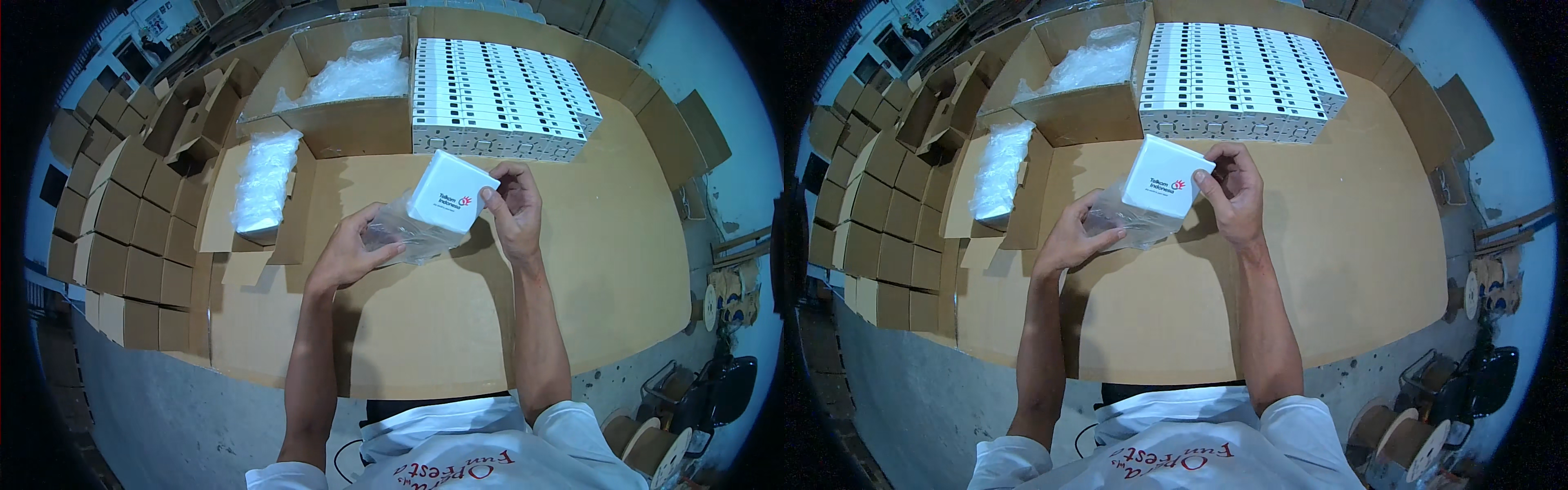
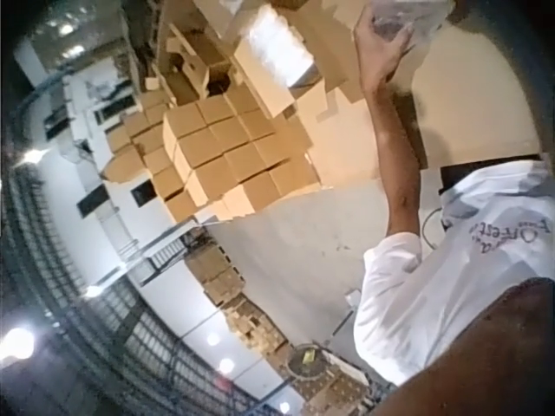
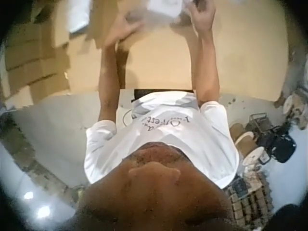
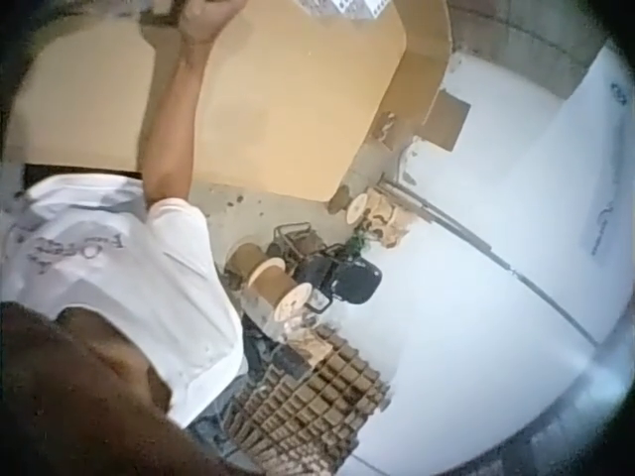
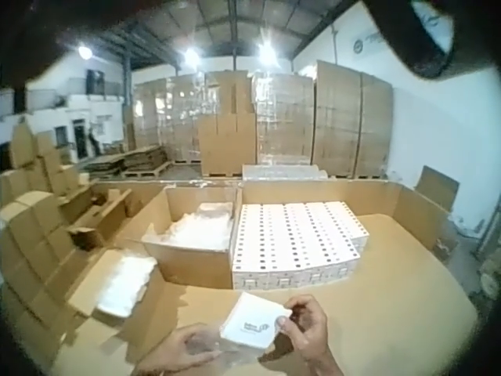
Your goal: The recorder is packing small white boxes into a larger cardboard shipping box, ensuring they are organized and protected with plastic bags.
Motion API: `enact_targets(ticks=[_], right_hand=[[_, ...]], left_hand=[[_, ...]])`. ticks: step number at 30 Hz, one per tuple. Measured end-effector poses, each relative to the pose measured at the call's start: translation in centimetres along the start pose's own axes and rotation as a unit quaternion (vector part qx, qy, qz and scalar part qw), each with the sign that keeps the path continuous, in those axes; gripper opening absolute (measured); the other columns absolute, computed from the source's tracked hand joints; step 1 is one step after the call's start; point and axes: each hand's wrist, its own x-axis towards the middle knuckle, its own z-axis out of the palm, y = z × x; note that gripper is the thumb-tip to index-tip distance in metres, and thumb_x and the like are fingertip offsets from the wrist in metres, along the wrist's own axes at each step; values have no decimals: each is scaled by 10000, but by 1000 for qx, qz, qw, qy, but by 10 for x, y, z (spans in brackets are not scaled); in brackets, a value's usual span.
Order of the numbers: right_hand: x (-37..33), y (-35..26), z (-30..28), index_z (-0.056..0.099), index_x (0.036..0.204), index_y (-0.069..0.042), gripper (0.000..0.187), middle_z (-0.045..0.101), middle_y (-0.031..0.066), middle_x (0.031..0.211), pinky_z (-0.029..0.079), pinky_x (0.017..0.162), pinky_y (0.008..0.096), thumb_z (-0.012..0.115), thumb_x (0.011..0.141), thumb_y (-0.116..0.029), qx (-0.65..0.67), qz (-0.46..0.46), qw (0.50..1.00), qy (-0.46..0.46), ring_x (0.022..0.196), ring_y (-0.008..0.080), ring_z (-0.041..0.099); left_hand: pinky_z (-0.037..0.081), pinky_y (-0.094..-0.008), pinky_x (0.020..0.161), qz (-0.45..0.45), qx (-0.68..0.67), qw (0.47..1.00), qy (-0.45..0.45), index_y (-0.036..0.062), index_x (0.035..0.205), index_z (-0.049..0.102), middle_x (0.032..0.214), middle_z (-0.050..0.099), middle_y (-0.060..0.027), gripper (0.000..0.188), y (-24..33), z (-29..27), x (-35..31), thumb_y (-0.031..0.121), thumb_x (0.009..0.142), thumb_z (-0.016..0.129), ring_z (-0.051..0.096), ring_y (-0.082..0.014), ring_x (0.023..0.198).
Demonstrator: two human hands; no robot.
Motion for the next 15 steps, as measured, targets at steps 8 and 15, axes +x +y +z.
enact_targets(ticks=[8,15], right_hand=[[-1,4,13,517,1063,-22,241,565,36,954,484,763,262,673,886,24,10,35,999,-9,870,102,570],[-5,13,14,531,1042,-28,222,570,32,956,479,756,254,688,887,-1,-31,48,998,-12,863,95,563]], left_hand=[[511,-334,929,-19,-27,999,-5,-12,1271,583,1105,676,-83,497,1,4,1,93,825,775,628,-152,1019],[504,-323,929,-27,-78,997,-1,-12,1280,587,1117,678,-77,465,4,13,5,154,879,752,619,-141,1039]])
